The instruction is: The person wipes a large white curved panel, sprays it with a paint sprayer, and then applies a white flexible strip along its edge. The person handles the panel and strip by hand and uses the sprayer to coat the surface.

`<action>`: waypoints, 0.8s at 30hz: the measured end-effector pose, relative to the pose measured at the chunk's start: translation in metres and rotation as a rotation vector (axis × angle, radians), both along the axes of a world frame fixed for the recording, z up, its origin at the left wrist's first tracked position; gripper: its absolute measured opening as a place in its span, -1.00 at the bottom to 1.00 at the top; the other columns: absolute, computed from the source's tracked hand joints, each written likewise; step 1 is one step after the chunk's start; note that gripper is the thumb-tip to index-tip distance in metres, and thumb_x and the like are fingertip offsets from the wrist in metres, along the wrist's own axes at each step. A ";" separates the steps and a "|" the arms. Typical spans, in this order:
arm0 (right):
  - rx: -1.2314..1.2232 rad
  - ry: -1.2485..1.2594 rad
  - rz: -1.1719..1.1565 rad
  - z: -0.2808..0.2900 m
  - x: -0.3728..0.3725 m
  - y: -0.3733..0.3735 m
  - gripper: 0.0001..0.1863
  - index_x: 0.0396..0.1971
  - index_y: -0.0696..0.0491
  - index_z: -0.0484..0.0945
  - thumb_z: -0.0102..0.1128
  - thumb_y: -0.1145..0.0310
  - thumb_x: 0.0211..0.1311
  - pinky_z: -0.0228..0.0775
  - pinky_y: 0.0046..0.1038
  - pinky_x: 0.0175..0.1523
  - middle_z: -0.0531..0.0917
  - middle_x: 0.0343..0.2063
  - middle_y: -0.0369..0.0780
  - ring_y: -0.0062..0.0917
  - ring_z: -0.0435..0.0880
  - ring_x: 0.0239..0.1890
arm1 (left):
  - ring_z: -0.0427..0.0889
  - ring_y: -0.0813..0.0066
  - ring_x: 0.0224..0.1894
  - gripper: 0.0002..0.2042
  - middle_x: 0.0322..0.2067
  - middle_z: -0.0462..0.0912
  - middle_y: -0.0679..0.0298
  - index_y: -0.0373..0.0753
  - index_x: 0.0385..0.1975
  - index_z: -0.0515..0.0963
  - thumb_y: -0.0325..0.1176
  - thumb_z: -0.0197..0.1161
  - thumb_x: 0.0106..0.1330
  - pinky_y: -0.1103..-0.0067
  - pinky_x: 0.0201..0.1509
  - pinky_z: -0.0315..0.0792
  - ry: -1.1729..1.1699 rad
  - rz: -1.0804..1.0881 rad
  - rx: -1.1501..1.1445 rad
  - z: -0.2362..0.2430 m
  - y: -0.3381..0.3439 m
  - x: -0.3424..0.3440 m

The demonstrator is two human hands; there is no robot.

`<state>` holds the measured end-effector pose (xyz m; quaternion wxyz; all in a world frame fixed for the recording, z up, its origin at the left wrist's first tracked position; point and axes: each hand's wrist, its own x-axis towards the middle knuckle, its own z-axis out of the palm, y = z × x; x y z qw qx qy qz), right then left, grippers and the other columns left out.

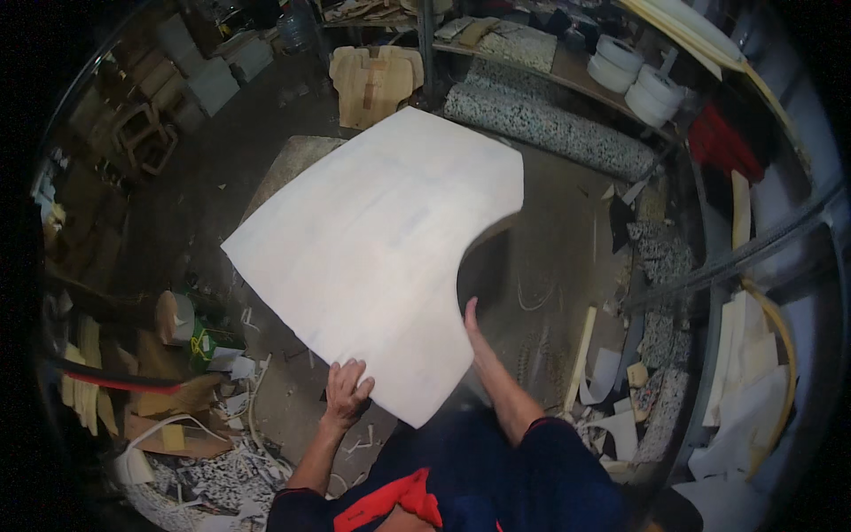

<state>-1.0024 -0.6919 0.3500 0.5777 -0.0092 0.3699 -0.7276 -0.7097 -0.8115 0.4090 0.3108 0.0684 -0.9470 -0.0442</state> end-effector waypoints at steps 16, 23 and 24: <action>0.610 0.210 0.253 -0.079 -0.031 0.025 -0.25 0.01 0.04 0.60 0.10 -0.41 0.25 0.53 -0.33 -0.10 0.70 -0.16 -0.25 -0.42 0.68 -0.28 | 0.24 -0.03 0.41 -0.51 0.35 0.26 -0.12 -0.27 0.24 0.38 -0.41 0.23 0.28 0.07 0.43 0.12 -0.333 0.709 0.491 -0.109 0.013 0.073; 0.646 1.640 -0.362 -0.005 -0.328 -0.065 -0.71 -0.37 0.19 0.65 0.19 0.23 0.33 0.50 -0.20 -0.22 0.70 -0.42 0.01 -0.07 0.70 -0.33 | 0.32 0.03 0.37 -0.24 0.36 0.32 0.00 -0.26 0.43 0.22 0.26 -0.02 0.47 0.23 0.39 0.25 0.535 1.213 1.875 -0.135 -0.071 0.024; 0.574 1.787 -0.389 0.003 -0.380 -0.100 -0.69 -0.33 0.19 0.66 0.18 0.21 0.34 0.49 -0.16 -0.19 0.70 -0.38 0.04 -0.04 0.69 -0.31 | 0.29 0.04 0.39 -0.21 0.39 0.29 0.01 -0.25 0.45 0.19 0.29 -0.04 0.46 0.23 0.41 0.22 0.694 1.162 1.924 -0.140 -0.078 0.009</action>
